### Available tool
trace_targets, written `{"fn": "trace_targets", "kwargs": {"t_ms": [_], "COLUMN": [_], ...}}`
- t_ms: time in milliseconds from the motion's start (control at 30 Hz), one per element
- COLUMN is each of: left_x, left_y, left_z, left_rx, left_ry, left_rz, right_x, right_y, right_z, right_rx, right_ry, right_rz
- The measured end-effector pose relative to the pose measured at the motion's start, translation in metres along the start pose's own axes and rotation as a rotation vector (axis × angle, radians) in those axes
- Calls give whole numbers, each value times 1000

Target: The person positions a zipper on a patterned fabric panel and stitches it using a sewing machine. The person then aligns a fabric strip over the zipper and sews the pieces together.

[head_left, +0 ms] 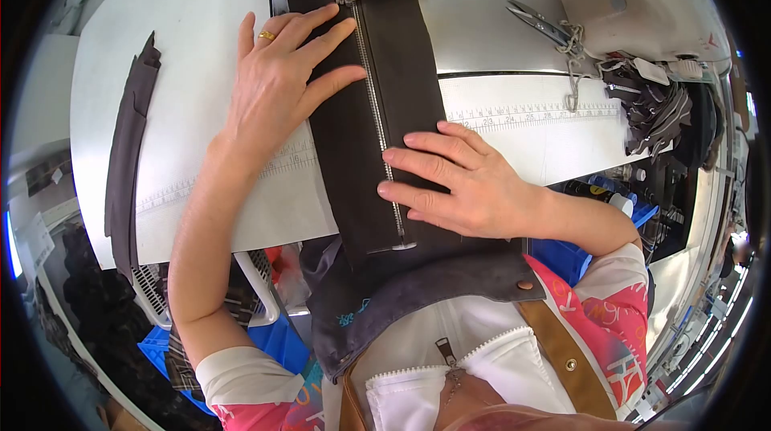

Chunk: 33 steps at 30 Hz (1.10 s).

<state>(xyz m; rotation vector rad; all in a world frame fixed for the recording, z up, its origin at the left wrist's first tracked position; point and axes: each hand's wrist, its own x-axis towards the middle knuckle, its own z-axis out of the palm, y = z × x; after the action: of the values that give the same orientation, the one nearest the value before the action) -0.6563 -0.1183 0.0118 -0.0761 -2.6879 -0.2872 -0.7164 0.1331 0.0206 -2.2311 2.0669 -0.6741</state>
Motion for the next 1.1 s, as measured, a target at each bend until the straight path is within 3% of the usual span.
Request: {"fn": "trace_targets", "kwargs": {"t_ms": [100, 300, 500, 1100], "left_x": [-7, -11, -10, -6], "left_y": [2, 22, 15, 16], "left_z": [8, 4, 10, 12], "left_rx": [120, 192, 27, 30], "left_ry": [2, -22, 46, 150], "left_rz": [62, -9, 34, 25], "right_x": [7, 1, 14, 51], "right_y": [7, 4, 20, 71], "right_z": [-3, 3, -2, 4], "right_rx": [39, -32, -29, -107], "right_ry": [-20, 10, 36, 149], "right_rz": [28, -92, -107, -82]}}
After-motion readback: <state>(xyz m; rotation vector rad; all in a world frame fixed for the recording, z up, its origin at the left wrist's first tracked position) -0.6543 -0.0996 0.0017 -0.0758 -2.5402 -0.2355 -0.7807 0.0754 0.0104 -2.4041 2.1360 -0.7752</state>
